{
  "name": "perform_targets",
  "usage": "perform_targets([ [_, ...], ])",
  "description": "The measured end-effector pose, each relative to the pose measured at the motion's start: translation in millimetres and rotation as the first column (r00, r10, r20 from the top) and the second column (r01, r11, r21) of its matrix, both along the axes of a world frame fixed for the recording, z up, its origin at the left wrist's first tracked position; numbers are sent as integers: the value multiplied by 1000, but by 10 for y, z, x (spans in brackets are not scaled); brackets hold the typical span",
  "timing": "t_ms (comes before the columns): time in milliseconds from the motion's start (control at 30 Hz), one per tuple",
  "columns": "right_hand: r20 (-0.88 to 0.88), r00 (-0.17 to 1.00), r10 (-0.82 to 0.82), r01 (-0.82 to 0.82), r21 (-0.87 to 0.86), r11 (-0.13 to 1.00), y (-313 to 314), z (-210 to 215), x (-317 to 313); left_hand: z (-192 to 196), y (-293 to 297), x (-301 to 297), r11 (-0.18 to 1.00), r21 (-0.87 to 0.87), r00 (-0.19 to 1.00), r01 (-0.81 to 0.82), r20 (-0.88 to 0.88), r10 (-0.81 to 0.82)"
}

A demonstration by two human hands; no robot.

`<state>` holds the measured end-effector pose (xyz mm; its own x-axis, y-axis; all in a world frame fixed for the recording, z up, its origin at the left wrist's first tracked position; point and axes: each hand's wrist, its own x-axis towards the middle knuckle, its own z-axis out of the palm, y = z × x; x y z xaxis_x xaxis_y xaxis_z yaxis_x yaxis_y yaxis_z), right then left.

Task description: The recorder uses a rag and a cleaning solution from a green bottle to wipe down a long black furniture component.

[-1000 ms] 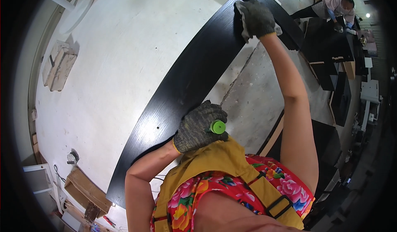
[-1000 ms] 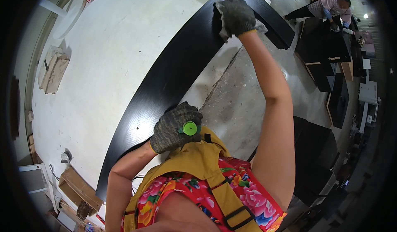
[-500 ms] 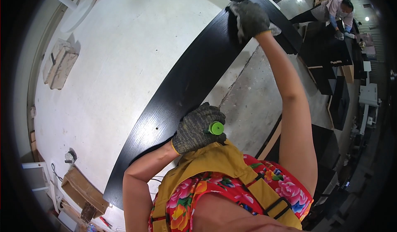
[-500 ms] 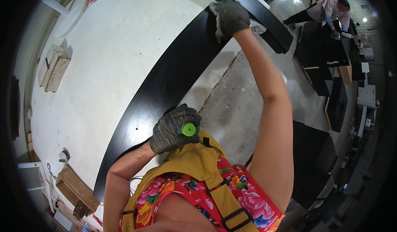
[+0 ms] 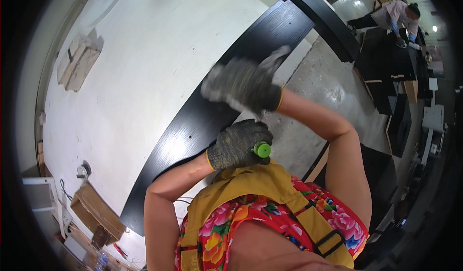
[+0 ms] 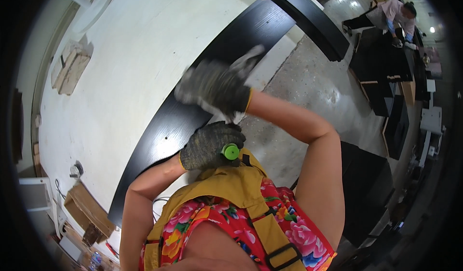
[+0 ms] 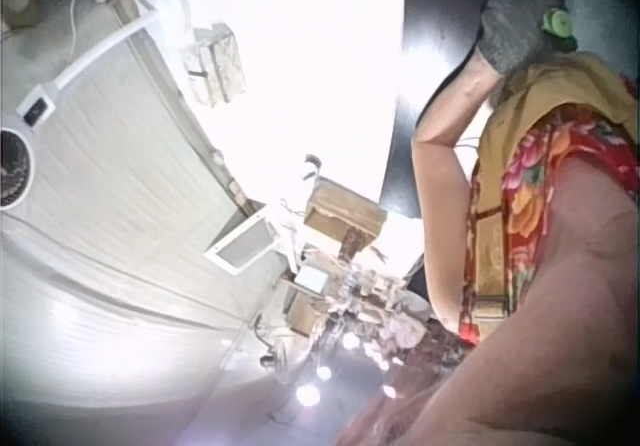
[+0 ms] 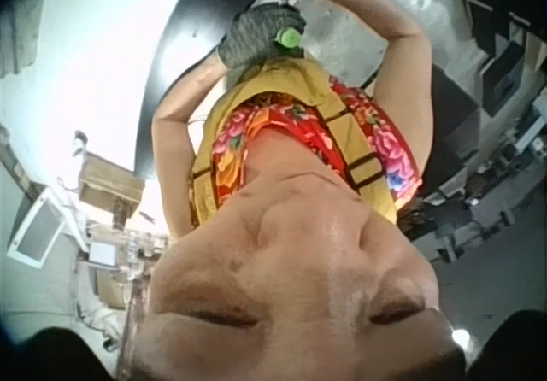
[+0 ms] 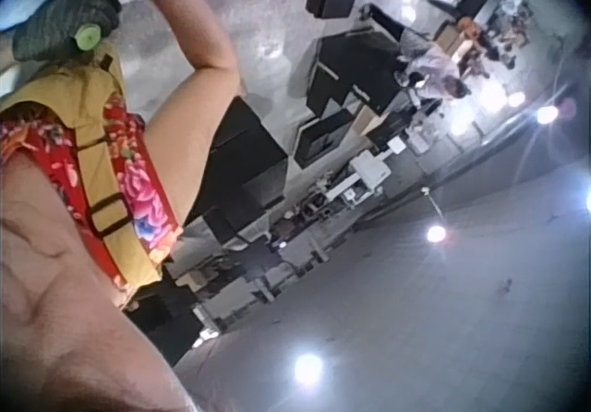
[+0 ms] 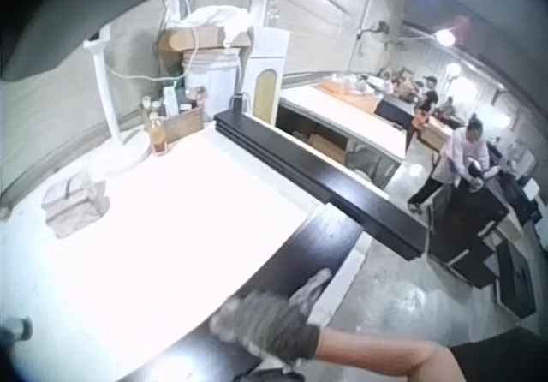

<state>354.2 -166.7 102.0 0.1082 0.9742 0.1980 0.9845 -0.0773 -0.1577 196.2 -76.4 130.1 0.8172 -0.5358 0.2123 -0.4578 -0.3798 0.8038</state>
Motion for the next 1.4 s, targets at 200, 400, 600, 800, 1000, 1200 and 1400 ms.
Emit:
perform_targets([
  [200,21,1000,5,-6,22,1000,-331,-1,32,-25,30,-16,1000,-25,999,-9,-31,8],
  [400,362,642,-676,747,-97,658,-1353,188,1969,4,-22,60,995,-98,999,5,-36,-9],
  [600,203,530,-824,823,111,557,-1540,135,1956,-31,21,26,989,-106,989,-102,-119,89],
  [800,364,520,-773,844,-359,399,-2385,286,1708,-41,23,23,980,-151,985,-129,-132,109],
  [1000,462,625,-630,737,-80,672,-1534,429,1526,-62,14,1,978,-157,983,-135,-143,113],
  [1200,333,427,-841,904,-151,399,-1666,474,1832,-65,-26,-18,971,-160,973,-180,-177,151],
  [1400,85,327,-941,913,231,337,-2135,183,2072,-33,-19,-5,969,-187,977,-159,-168,128],
])
